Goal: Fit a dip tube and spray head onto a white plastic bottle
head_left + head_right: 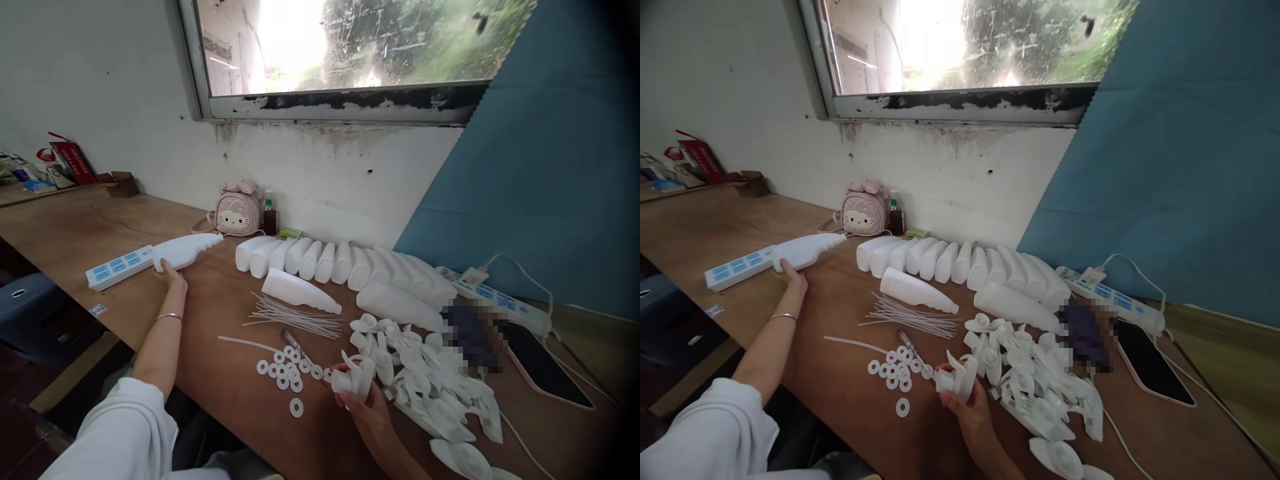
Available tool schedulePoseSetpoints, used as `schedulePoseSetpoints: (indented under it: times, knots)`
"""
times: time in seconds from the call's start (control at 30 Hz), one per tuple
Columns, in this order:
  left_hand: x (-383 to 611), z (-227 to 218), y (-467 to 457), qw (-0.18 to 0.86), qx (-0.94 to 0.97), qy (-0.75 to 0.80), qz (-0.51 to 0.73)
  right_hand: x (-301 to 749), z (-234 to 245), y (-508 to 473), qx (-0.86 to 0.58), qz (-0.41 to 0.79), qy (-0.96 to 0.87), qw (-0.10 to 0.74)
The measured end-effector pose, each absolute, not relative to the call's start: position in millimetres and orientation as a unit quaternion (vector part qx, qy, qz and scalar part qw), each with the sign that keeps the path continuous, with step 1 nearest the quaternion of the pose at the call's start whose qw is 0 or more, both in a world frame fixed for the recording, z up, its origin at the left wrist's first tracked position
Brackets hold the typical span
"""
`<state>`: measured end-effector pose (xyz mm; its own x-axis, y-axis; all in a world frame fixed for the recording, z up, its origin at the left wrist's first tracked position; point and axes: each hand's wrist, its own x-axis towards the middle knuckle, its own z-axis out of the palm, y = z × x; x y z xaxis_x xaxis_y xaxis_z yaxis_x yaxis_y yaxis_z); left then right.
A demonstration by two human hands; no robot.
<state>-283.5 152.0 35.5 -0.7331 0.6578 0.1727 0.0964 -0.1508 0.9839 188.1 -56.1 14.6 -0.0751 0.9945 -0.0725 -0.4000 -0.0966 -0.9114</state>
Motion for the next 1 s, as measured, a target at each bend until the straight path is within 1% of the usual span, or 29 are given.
schedulePoseSetpoints:
  times: [0.13, 0.27, 0.4, 0.6, 1.0]
  knots:
    - [-284, 40, 133, 0.192, 0.18, 0.595, 0.759, 188, 19, -54, -0.385, 0.647, -0.347, 0.559]
    - [-268, 33, 102, 0.24, 0.126, 0.554, 0.787, 189, 21, -54, -0.379, 0.662, -0.338, 0.551]
    - [-249, 20, 59, 0.282, 0.108, 0.524, 0.796, 191, 19, -53, -0.409, 0.63, -0.324, 0.575]
    - [-217, 14, 9, 0.294, 0.109, 0.51, 0.801, 192, 16, -52, -0.436, 0.612, -0.302, 0.587]
    - [-195, 18, 3, 0.269, 0.124, 0.541, 0.787, 194, 18, -51, -0.442, 0.602, -0.33, 0.577]
